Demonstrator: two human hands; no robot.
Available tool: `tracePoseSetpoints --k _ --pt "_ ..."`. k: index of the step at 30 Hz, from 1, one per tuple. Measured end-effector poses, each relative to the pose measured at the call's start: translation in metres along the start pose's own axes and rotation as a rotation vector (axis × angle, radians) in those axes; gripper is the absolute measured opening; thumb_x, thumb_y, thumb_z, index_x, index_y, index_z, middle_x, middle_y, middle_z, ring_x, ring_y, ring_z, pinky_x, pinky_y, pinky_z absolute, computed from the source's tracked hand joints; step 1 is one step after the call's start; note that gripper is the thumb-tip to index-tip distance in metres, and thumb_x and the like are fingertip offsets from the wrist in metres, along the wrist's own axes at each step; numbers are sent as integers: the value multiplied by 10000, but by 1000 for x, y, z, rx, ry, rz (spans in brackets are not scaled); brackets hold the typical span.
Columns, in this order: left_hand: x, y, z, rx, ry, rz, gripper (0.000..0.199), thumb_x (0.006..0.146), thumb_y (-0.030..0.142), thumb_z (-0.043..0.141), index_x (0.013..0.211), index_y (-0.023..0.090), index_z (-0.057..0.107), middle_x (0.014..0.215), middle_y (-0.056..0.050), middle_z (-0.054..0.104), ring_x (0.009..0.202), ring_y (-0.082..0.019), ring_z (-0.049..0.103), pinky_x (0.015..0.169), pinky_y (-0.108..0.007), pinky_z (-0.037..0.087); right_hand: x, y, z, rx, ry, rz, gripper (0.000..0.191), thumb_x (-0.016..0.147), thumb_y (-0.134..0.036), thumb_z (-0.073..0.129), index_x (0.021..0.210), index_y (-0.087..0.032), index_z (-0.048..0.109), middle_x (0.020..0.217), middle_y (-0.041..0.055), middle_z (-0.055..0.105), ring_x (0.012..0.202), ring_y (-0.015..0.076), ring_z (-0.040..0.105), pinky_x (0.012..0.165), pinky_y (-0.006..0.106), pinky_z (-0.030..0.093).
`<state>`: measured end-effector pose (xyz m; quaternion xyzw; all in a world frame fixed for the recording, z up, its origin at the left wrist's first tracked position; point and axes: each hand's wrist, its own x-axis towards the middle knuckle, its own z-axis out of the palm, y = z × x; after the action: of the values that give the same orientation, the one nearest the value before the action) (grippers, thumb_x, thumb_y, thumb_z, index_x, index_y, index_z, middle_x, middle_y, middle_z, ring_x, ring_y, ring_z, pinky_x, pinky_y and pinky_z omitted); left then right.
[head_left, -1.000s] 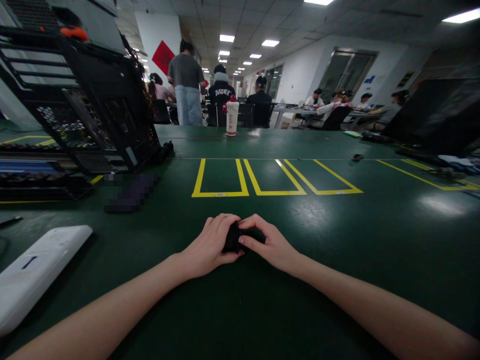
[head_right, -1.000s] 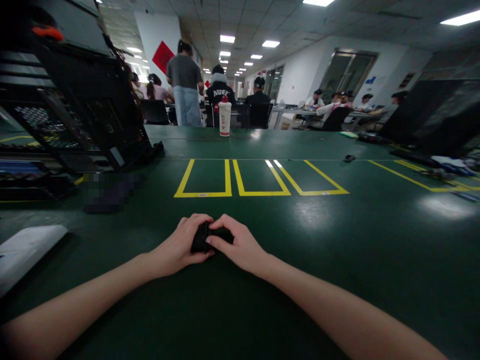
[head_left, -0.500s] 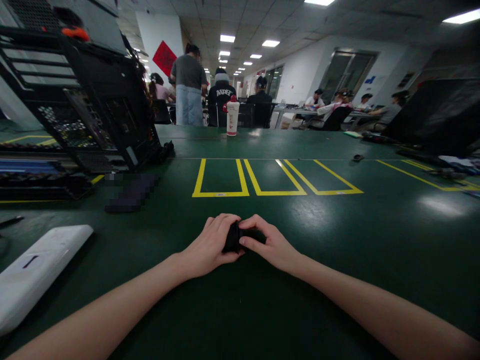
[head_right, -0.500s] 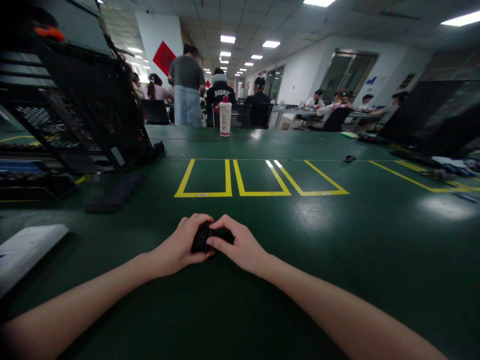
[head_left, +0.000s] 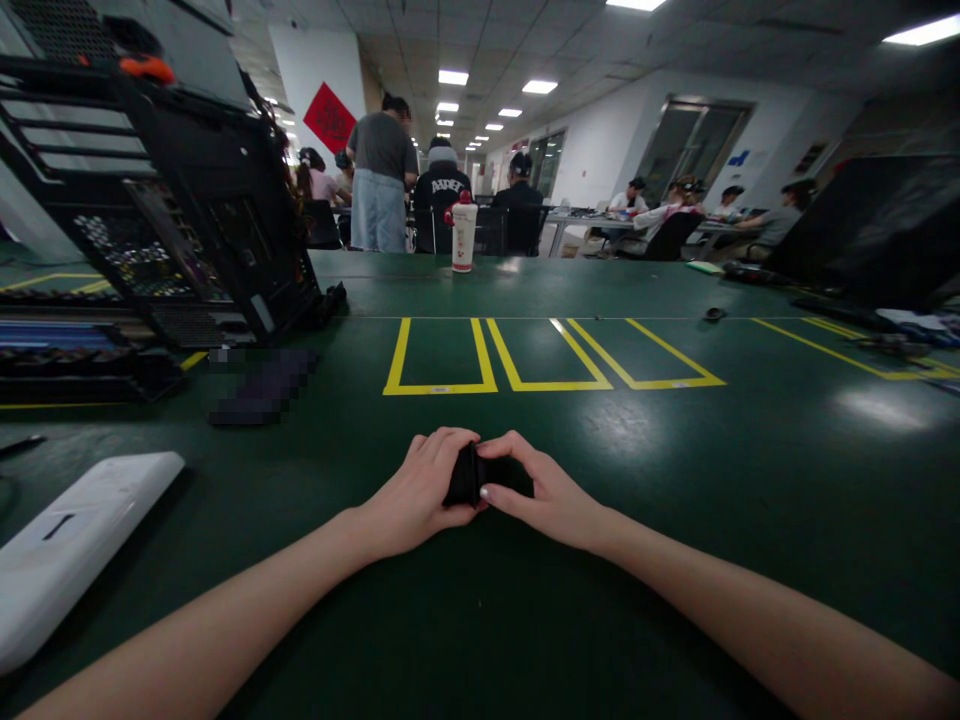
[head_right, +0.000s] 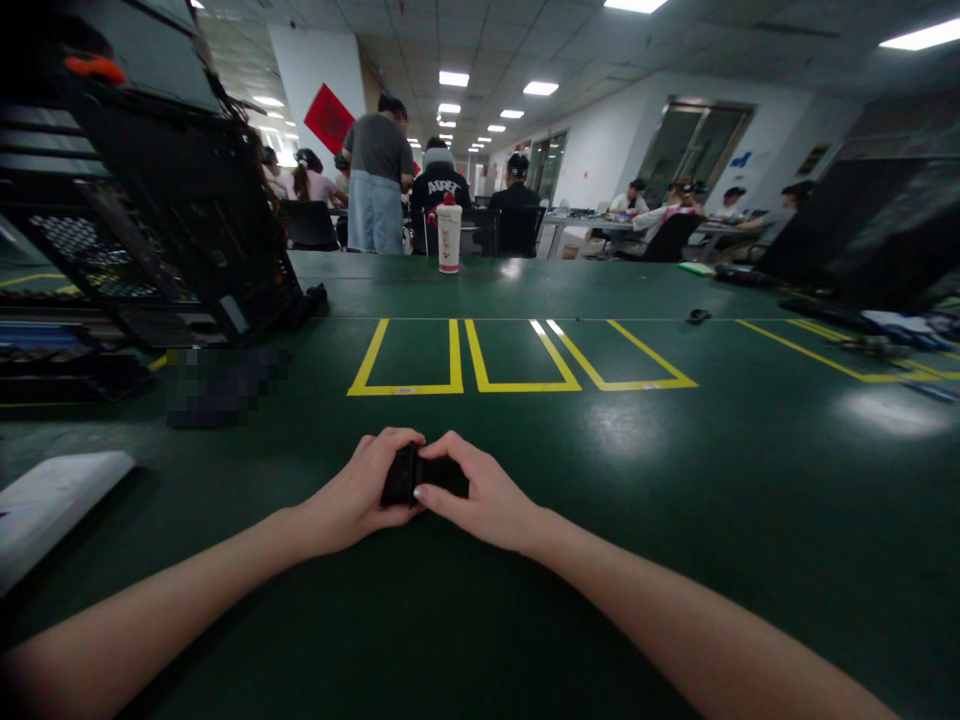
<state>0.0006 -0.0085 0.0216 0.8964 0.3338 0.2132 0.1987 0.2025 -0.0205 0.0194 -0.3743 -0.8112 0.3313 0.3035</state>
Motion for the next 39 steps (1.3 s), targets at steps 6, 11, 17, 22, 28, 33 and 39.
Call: tracePoseSetpoints --k 6,11,17,22,28,33,39 --pt "0 0 -1 19 11 15 548 789 221 647 1215 216 302 1179 -98 463 1037 -272 477 833 -418 426 5 3 5 58 75 37 195 831 -257 573 1011 -219 509 979 22 552 927 182 547 836 354 449" --pt "0 0 0 3 21 18 549 780 215 646 1215 230 312 1177 -86 476 1034 -274 490 823 -416 430 4 0 4 63 28 64 265 840 -243 561 1090 -212 481 1026 36 554 955 184 540 850 361 445" --pt "0 -1 0 -9 23 2 562 762 184 646 1213 242 315 1184 -89 475 1024 -279 499 811 -418 429 1 4 3 21 28 -19 249 813 -230 591 1045 -217 501 1028 35 538 949 193 534 849 372 440" --pt "1 0 0 -12 21 3 535 783 227 642 1210 226 320 1171 -95 476 1019 -279 495 808 -417 432 3 4 7 71 74 33 182 839 -236 557 1013 -221 508 984 27 545 932 183 546 840 370 455" --pt "0 1 -1 -14 10 2 546 781 207 640 1215 229 311 1175 -92 470 1015 -273 490 808 -415 432 2 1 7 82 38 66 285 839 -227 558 1110 -217 469 1046 39 548 984 188 534 883 381 441" --pt "0 -1 1 4 14 -12 589 744 155 659 1210 219 304 1182 -96 464 1015 -269 485 801 -399 436 -2 0 3 48 1 1 299 805 -217 597 1080 -220 477 1041 35 525 935 189 535 829 368 457" --pt "1 0 -1 -4 20 15 530 785 207 635 1204 225 312 1176 -93 471 1020 -270 491 810 -409 430 1 1 6 63 52 23 200 836 -209 556 1026 -225 496 1012 26 536 944 184 541 853 378 454"
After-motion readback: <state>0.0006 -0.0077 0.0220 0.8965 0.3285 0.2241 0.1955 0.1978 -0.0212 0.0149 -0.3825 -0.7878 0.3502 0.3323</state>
